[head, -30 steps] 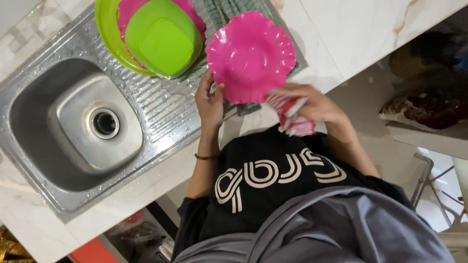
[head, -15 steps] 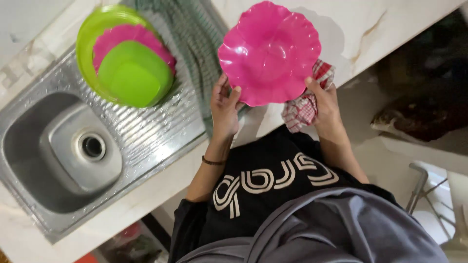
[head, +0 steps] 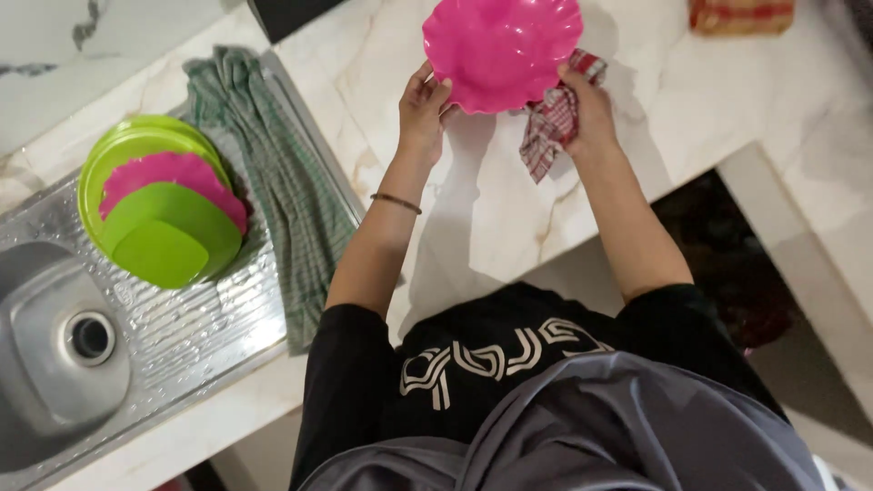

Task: Drying plastic containers, glass jars, and plates with a cloth and organizing them on the kitchen counter.

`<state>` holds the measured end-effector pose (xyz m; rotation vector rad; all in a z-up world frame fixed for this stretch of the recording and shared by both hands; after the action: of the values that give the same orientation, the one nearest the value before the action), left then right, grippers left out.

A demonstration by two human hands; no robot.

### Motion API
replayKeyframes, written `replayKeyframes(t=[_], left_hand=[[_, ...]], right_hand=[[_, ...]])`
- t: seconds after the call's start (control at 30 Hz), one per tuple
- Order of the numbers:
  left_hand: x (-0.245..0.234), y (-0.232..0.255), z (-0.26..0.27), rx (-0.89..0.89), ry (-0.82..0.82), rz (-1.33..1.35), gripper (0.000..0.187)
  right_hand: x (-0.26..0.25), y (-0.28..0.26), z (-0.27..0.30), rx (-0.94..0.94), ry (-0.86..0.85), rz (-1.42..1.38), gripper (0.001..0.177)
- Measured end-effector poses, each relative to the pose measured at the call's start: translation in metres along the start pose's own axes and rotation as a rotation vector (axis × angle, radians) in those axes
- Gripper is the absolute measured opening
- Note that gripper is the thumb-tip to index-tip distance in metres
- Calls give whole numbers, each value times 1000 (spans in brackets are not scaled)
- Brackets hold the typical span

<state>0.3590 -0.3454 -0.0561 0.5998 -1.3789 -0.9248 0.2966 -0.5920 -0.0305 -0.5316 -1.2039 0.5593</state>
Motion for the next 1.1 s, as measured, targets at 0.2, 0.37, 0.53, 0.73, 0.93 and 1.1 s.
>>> replayKeyframes(t=[0.2,0.37,0.53,0.73,0.93,1.1], left_hand=[[-7,-37,-103,50,74,9,45],[-2,-41,-137,-4,150,-21,46],[7,-31,-141,-20,180,-95,45],[-1,-38,-146,-28,199,-125,45],[-4,-44,-148,-4,205,-148,51],[-28,-31,-119,26,253,-283,65]], right_hand=[[-35,-12,-107,36,158,52,28],[-48,-16,-150,31,158,23,26],[-60,-16,-161,54,278,92,27],[-58,-15,-161,35,292,102,27],[-67,-13,-162,10,308,116,30],[-119,-17,-149,4,326,88,28]])
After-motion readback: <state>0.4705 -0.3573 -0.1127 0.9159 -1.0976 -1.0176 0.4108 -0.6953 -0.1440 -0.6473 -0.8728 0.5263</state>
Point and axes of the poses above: each hand's wrist, its own z-axis away from the middle knuckle, its own x-axis out of the palm, y = z × x, the point moved 9 cm from there along -z, towards the middle knuckle, and after that the axes turned 6 degrees about x, right-handed, at the moved point
